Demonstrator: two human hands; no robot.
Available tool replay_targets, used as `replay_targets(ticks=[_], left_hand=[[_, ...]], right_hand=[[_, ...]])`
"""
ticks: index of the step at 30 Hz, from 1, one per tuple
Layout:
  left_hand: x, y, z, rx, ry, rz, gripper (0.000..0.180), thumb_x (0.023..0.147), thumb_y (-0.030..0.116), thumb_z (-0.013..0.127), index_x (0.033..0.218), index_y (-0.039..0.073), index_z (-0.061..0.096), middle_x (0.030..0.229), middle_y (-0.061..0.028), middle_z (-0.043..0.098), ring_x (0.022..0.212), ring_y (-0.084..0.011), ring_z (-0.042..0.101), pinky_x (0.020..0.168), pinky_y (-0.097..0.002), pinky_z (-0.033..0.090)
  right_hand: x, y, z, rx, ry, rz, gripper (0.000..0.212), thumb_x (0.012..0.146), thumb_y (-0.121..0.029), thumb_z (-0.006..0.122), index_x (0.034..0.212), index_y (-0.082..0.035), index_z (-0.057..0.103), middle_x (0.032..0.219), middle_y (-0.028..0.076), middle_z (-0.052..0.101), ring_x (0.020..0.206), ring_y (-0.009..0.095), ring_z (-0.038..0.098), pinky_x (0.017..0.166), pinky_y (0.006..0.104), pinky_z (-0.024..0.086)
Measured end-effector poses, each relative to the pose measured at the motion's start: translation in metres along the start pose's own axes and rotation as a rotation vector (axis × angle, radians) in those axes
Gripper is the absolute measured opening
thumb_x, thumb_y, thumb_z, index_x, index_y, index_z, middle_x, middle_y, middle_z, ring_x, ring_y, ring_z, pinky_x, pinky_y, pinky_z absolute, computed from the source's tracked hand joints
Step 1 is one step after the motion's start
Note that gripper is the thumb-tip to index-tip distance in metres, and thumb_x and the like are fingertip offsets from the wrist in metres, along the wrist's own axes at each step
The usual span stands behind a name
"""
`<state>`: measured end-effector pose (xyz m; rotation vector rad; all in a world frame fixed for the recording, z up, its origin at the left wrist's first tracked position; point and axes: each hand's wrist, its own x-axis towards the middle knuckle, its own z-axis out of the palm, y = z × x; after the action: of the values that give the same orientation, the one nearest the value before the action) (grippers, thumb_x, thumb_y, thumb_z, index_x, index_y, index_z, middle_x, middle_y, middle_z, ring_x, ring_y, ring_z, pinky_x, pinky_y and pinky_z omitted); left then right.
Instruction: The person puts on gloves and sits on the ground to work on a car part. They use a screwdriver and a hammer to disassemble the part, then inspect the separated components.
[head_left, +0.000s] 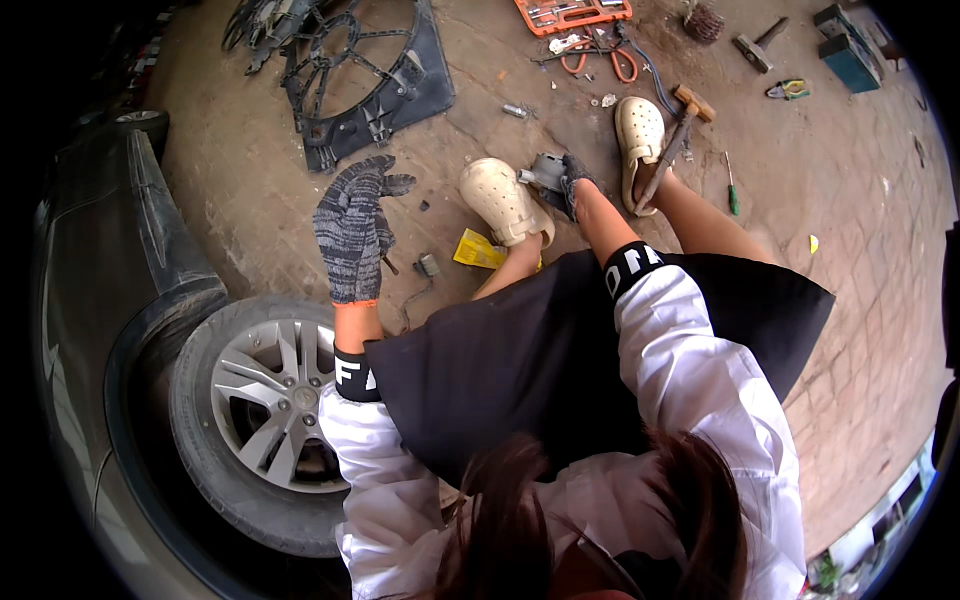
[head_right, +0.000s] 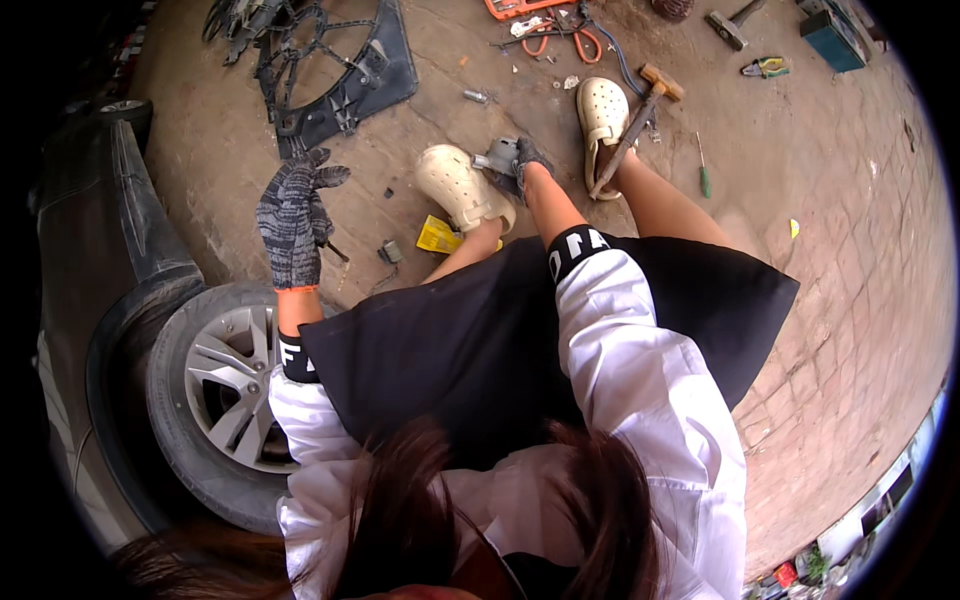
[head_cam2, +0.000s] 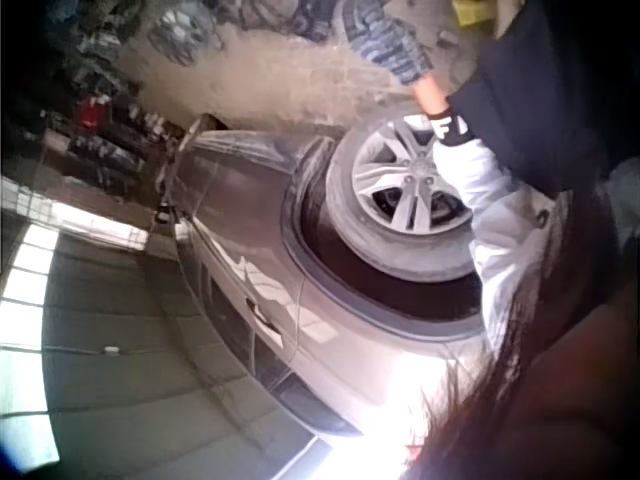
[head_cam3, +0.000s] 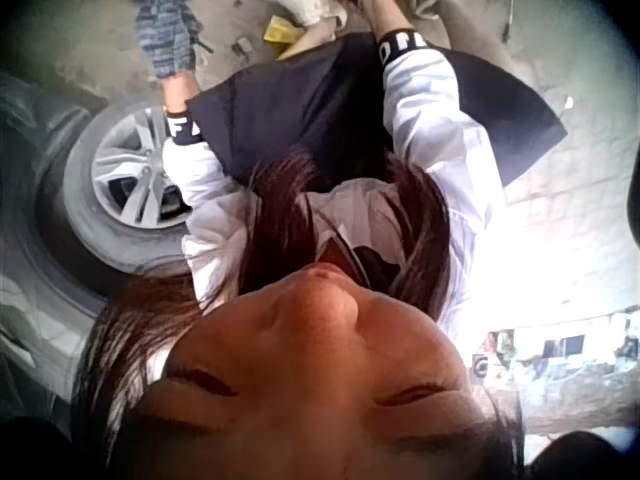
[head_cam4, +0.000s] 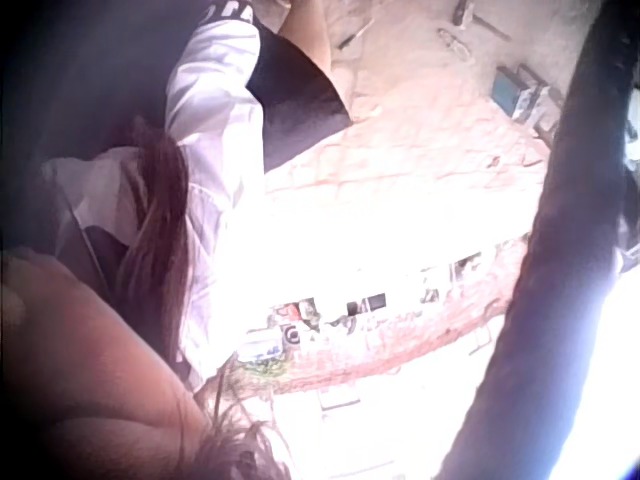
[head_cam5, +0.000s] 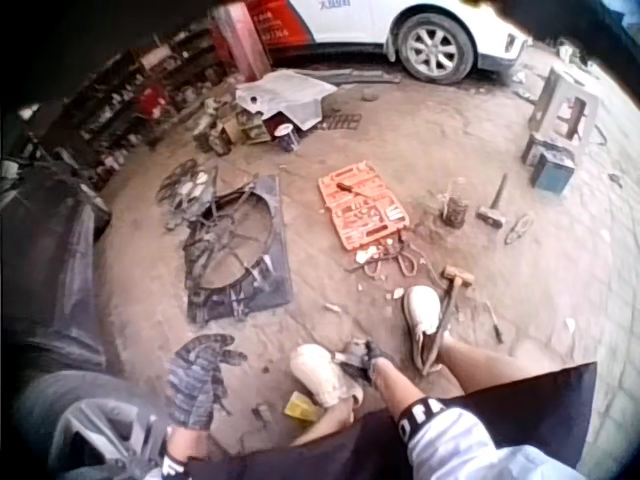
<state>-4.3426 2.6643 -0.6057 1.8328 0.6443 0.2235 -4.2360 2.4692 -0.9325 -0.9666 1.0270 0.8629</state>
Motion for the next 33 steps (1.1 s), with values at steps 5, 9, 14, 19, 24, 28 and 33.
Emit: replay_targets(ticks=[5,9,14,19,24,28,33], left_hand=[[0.0,0.004,0.008,-0.044,-0.025,-0.056,0.03,0.089,0.024,0.049,0.104,0.003,0.063,0.081,-0.0118,0.068,0.037,-0.0041,0.036,0.035,-0.0194,0.029],[0.008,0.013,0.033,-0.104,-0.036,-0.089,0.03,0.09,0.025,0.049,0.105,0.003,0.063,0.082,-0.013,0.068,0.037,-0.0042,0.034,0.035,-0.0199,0.028],[-0.005,0.022,0.024,-0.106,-0.016,-0.097,0.03,0.09,0.025,0.049,0.105,0.002,0.062,0.082,-0.0153,0.067,0.037,-0.0042,0.033,0.034,-0.0203,0.027],[0.002,0.016,0.036,-0.142,-0.056,-0.086,0.03,0.09,0.025,0.049,0.105,0.002,0.062,0.081,-0.017,0.067,0.036,-0.0045,0.033,0.034,-0.0204,0.026],[0.012,0.025,0.054,-0.147,-0.031,-0.15,0.029,0.089,0.025,0.051,0.103,0.002,0.063,0.081,-0.0171,0.067,0.036,-0.0046,0.034,0.034,-0.0204,0.026],[0.026,0.03,0.081,-0.171,-0.098,-0.112,0.025,0.088,0.022,0.053,0.1,0.003,0.063,0.075,-0.014,0.066,0.036,-0.0055,0.034,0.034,-0.0207,0.027],[0.011,0.049,0.105,-0.159,-0.114,-0.117,0.023,0.088,0.02,0.053,0.098,0.002,0.064,0.065,-0.0072,0.061,0.038,-0.0067,0.037,0.034,-0.0211,0.028]], right_hand=[[0.002,0.01,0.02,-0.086,0.032,0.1,0.042,0.084,-0.056,0.044,0.084,-0.018,0.062,0.072,0.006,0.064,0.053,0.022,0.06,0.046,0.0324,0.052],[0.053,0.003,-0.002,-0.066,0.107,0.05,0.041,0.081,-0.056,0.051,0.083,-0.016,0.063,0.07,0.008,0.063,0.049,0.023,0.059,0.044,0.0344,0.051],[0.003,0.01,0.026,-0.202,0.101,0.094,0.055,0.074,-0.059,0.061,0.094,-0.008,0.064,0.083,0.011,0.064,0.055,0.027,0.062,0.049,0.0424,0.053],[-0.031,0.005,0.012,-0.971,0.296,-0.292,0.091,0.072,-0.078,0.036,0.123,-0.005,0.051,0.129,0.021,0.047,0.122,0.031,0.044,0.099,0.0375,0.036],[-0.049,0.007,0.003,-0.838,0.211,-0.366,0.084,0.081,-0.068,0.035,0.12,0.004,0.05,0.121,0.024,0.052,0.115,0.035,0.049,0.095,0.0389,0.038],[-0.042,0.011,0.0,-0.899,0.239,-0.383,0.08,0.082,-0.068,0.034,0.118,0.001,0.052,0.119,0.024,0.053,0.113,0.035,0.05,0.095,0.0395,0.038],[0.002,0.035,0.002,-0.838,0.288,-0.355,0.062,0.086,-0.058,0.037,0.114,-0.008,0.058,0.121,0.017,0.054,0.114,0.032,0.05,0.094,0.0371,0.04]])
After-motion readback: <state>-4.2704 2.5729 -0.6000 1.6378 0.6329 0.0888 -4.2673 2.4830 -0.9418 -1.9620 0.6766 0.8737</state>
